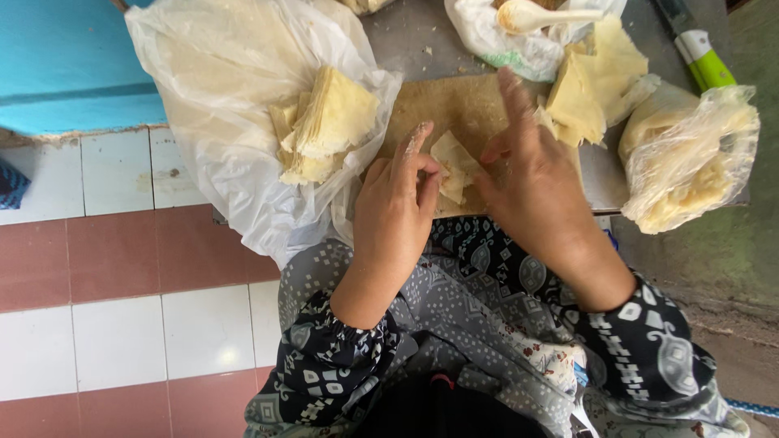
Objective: The person cuts a stack of thin pastry sheets into triangular pieces with a knife on a cutting board, then folds a triangle around a spoonful of brown filling taken from a bag, pressing the edges to enclose the filling and setting the wrapped piece aside.
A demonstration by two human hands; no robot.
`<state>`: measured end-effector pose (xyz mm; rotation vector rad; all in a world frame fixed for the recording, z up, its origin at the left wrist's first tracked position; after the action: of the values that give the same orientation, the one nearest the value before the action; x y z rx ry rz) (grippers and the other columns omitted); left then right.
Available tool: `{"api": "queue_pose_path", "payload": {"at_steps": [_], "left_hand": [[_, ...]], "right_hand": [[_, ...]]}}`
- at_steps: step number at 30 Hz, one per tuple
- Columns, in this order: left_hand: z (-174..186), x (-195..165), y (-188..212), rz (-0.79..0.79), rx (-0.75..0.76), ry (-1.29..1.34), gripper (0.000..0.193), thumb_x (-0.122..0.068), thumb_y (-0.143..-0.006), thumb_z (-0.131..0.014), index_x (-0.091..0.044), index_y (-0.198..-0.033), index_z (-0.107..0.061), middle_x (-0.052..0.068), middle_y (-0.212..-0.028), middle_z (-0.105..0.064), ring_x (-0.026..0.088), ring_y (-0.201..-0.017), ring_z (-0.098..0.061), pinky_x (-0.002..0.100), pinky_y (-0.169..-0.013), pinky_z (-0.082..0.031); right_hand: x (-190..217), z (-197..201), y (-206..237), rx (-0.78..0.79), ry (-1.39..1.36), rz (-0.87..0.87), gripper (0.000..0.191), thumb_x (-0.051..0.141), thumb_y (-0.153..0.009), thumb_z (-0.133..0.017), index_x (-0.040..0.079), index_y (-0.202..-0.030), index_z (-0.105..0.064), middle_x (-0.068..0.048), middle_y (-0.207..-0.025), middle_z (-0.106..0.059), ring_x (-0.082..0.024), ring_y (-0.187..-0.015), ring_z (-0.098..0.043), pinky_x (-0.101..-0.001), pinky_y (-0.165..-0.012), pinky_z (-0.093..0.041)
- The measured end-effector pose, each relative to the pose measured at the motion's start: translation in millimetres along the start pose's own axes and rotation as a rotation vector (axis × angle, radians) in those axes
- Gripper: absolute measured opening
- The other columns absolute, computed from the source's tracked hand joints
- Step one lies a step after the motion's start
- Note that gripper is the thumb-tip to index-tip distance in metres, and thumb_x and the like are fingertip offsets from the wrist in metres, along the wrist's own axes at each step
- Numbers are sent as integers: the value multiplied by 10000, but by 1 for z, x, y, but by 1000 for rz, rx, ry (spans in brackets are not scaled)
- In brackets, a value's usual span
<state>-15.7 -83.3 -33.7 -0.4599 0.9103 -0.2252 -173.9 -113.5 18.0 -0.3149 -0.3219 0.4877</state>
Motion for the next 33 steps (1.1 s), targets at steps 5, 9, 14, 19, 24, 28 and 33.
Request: {"api": "queue_pose_path", "payload": {"at_steps": [5,9,14,19,24,28,33], "left_hand": [[-2,0,1,24,22,8,607,-32,-927,-744,-89,-1473,-484,-17,-988,-683,247,-932,-655,397,-875,-530],[0,-1,-1,20,15,8,620,-25,-909,-738,-79,-1468,-473,-9,-997,-688,260,-941,-656,401,-870,-527],[1,-1,-2,-1,12,25,604,-20,-925,-735,-80,-1463,-468,-8,-1010,-690,262,-976,-665,402,-898,-529],[0,0,-2,34,37,24,552,-11,-917,-734,-80,-1413,-502,8,-985,-695,271,-945,-658,414,-864,-520],[3,-3,-3,2,21,26,512,-24,-908,-736,-79,-1370,-524,27,-1023,-662,285,-976,-648,427,-875,-519],[5,-5,-4,-20,26,-27,301,-66,-928,-739,-89,-1206,-625,75,-1067,-610,305,-1011,-648,421,-864,-523],[10,-8,-5,-59,108,-69,167,-45,-912,-704,-48,-1079,-694,71,-1073,-597,303,-1034,-637,419,-872,-530]], "right_hand": [[1,-17,8,60,-317,-95,984,-98,-860,-696,73,-1659,-149,-83,-949,-685,-233,-897,-685,-361,-824,-567],[-13,-18,3,66,-692,-242,893,-117,-967,-618,82,-1696,-142,-71,-1030,-696,-152,-945,-719,-277,-830,-568],[-13,-27,2,105,-866,-293,924,-129,-949,-633,102,-1693,-136,-34,-1027,-683,-106,-939,-678,-237,-826,-556],[-8,-33,4,49,-655,-222,1006,-128,-851,-738,125,-1682,-231,-52,-1073,-557,-129,-897,-553,-262,-807,-531],[2,-28,6,-5,-435,3,922,-95,-862,-728,119,-1642,-286,-33,-993,-632,-185,-993,-614,-346,-983,-482],[6,-18,11,5,-283,85,897,-30,-863,-749,71,-1624,-286,-1,-988,-708,-237,-1027,-629,-392,-982,-408],[16,5,26,2,-118,316,848,36,-849,-788,36,-1573,-346,-88,-1185,-738,-253,-1059,-633,-413,-985,-417]]}}
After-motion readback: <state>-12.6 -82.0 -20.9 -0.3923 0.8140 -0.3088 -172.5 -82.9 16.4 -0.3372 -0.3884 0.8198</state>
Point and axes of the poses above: each hand's wrist, its own y-axis away from the middle knuckle, its own z-axis out of the back of the hand, x = y × z, the point moved 5 cm from there along -y, towards the middle knuckle
